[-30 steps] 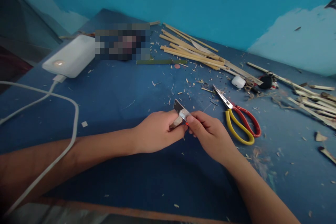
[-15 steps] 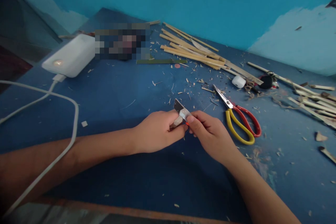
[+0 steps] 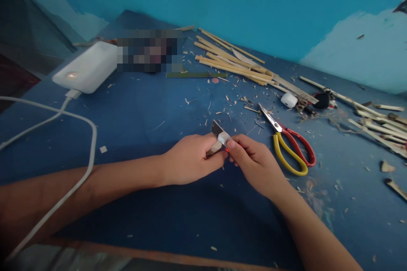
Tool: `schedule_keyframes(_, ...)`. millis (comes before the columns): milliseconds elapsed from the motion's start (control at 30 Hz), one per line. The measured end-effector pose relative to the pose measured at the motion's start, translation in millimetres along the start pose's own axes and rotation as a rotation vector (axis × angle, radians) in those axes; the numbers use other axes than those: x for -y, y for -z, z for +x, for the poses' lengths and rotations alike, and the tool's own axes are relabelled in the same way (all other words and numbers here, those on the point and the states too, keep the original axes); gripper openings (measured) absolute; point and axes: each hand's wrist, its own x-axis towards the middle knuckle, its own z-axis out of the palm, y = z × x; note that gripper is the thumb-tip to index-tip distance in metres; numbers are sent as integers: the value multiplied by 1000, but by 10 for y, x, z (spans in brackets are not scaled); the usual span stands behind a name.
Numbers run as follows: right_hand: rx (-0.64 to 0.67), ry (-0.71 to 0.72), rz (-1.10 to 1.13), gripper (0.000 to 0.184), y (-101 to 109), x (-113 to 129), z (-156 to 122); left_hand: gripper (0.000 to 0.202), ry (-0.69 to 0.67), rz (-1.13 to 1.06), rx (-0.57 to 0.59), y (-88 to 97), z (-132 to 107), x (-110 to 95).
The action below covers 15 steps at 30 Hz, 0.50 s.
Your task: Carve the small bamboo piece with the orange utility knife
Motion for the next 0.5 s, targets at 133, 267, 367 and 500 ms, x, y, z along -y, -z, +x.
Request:
schedule_keyframes(133,1,1,3,31,-3,10,1,22,3,3,-6,-4,0,6)
schedule_keyframes(267,3,5,-11,32,-6,27,-2,21,-5,-4,-14,-7,-2,7)
schedule_keyframes(367,-1,8,-11,31,-6,32,-3,22,7,4,-3,-2,-1,6)
schedule_keyframes(500,-1,2,-5,32,-3,19,0,22,11,-3,7,2,-2,4)
